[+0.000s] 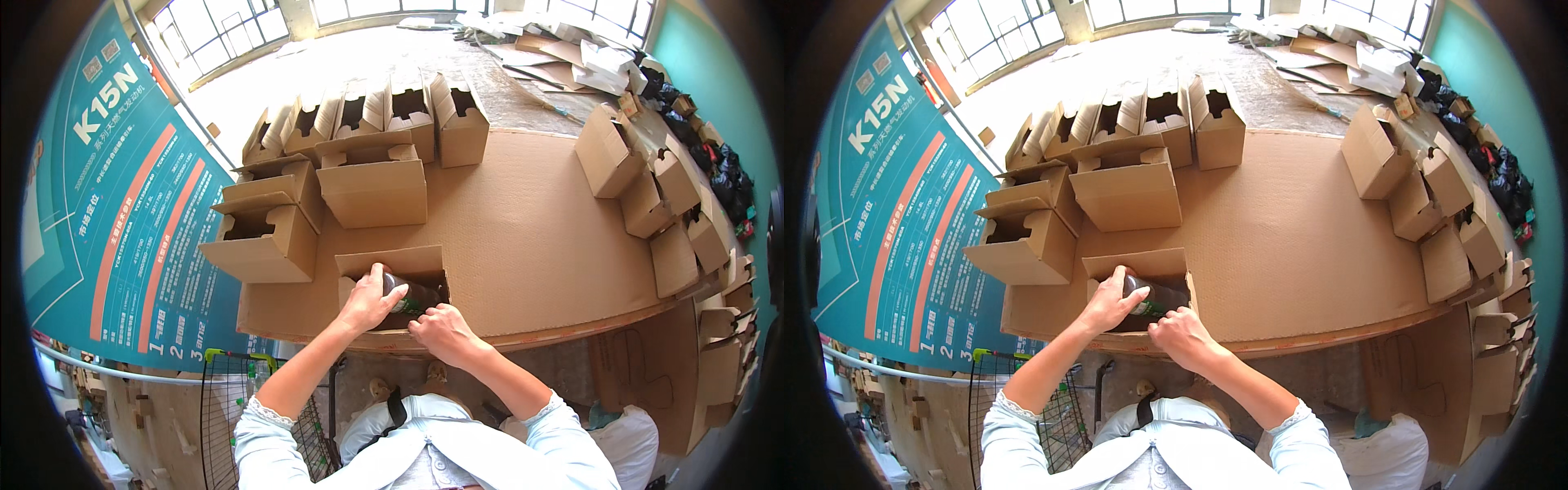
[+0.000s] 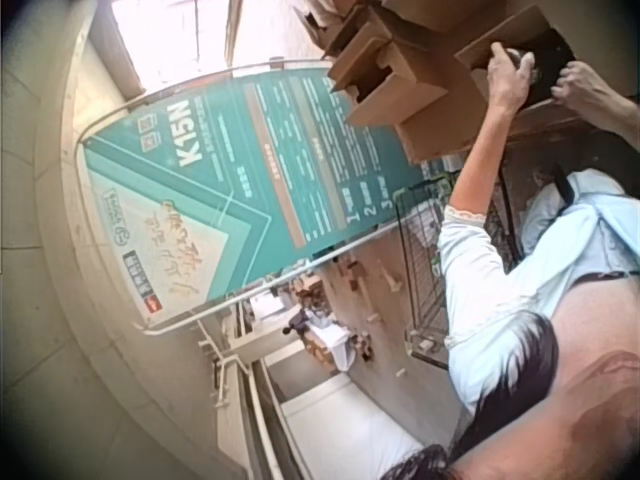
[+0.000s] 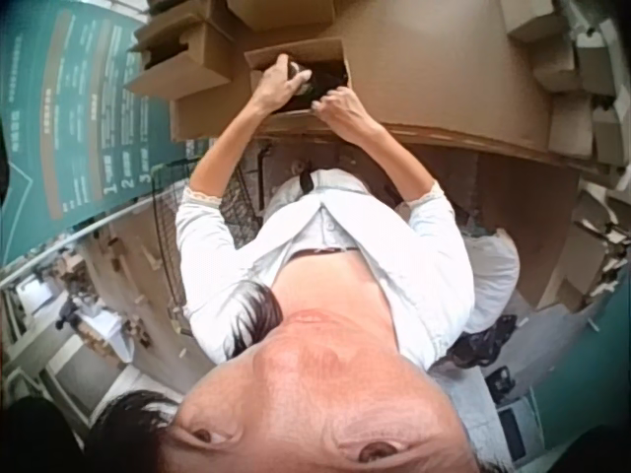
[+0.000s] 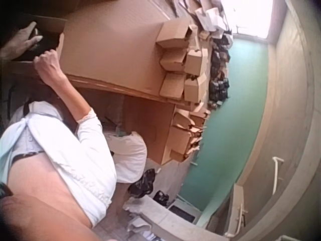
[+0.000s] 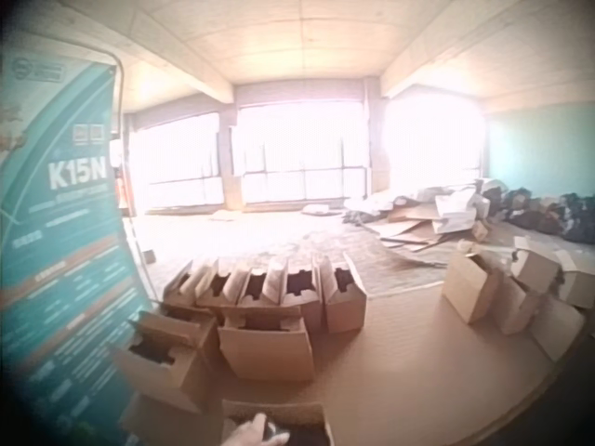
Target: The person places bottles into individual cardboard boxes by hand and stacks the boxes on a table.
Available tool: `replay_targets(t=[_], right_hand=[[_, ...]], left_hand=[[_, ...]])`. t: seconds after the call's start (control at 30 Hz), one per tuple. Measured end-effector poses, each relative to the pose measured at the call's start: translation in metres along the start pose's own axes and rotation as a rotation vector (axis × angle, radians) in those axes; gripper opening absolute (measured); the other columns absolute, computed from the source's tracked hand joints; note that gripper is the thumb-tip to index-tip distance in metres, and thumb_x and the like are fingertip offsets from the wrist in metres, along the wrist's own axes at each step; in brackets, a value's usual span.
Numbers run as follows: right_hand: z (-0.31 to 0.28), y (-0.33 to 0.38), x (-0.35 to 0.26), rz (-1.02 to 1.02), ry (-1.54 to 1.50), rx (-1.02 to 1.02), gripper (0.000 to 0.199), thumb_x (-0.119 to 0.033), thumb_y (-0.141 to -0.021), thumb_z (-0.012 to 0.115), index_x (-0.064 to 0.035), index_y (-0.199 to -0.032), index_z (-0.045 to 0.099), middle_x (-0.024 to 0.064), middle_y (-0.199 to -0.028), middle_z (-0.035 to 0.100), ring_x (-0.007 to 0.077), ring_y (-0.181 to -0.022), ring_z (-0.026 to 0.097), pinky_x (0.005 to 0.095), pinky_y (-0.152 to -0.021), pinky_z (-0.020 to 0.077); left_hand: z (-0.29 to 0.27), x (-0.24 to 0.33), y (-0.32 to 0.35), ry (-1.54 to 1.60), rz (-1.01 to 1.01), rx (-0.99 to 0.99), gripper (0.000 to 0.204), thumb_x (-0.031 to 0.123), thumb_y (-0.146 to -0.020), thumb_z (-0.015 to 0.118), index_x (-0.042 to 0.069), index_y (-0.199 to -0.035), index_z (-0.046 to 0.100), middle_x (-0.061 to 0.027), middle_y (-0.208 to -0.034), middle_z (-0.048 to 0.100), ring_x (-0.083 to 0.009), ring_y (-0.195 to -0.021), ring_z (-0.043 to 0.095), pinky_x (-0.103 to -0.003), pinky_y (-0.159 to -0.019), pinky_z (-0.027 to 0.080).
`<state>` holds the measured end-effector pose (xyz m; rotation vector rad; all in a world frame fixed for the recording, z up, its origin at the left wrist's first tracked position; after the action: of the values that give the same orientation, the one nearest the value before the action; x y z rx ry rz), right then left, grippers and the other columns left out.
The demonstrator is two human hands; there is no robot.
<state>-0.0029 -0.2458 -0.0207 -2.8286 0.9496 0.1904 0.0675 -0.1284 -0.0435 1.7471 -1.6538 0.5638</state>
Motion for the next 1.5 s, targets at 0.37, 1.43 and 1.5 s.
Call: replay_targets(t=[0.37,1.43,1.5], right_hand=[[-0.007,-0.002,0.003,-0.020,-0.026,0.065,0.004,-0.014,-0.080,0.063,-0.0100,-0.082,0.064,0.0049,-0.074,0.066,0.0219,-0.079,0.067,0.0350,-0.068,0.0498],[-0.022,0.014,0.071,0.409,-0.592,0.453,0.073,-0.011,-0.074,0.081,-0.0056,-0.139,0.047,0.0172,-0.124,0.061,0.0317,-0.124,0.054,0.0457,-0.114,0.0350],[-0.064,-0.001,0.059,0.312,-0.177,0.544,0.082,-0.011,-0.071,0.083,-0.0073,-0.143,0.043,0.0175,-0.130,0.056,0.0322,-0.130,0.048,0.0450,-0.115,0.0328]], left_hand=[[0.061,-0.054,-0.024,-1.002,0.053,-0.588,0.036,0.013,-0.089,0.060,0.007,-0.124,0.064,-0.0149,-0.120,0.068,-0.0313,-0.115,0.064,-0.041,-0.093,0.054],[-0.032,-0.048,0.053,0.100,0.159,0.135,0.075,0.019,-0.079,0.080,0.001,-0.142,0.044,-0.0234,-0.128,0.058,-0.0398,-0.122,0.054,-0.044,-0.107,0.043],[-0.046,-0.030,0.055,-0.007,0.231,0.352,0.090,0.015,-0.073,0.083,0.004,-0.149,0.035,-0.0211,-0.139,0.048,-0.0382,-0.129,0.047,-0.044,-0.110,0.039]])
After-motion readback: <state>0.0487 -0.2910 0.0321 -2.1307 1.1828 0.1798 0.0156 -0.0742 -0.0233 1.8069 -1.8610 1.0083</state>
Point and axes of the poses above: each hand's wrist, its own y-axis away from the middle knuckle, its own z-axis out of the palm, x = y × z, the point moved 10 cm from there along -y, towards the middle knuckle
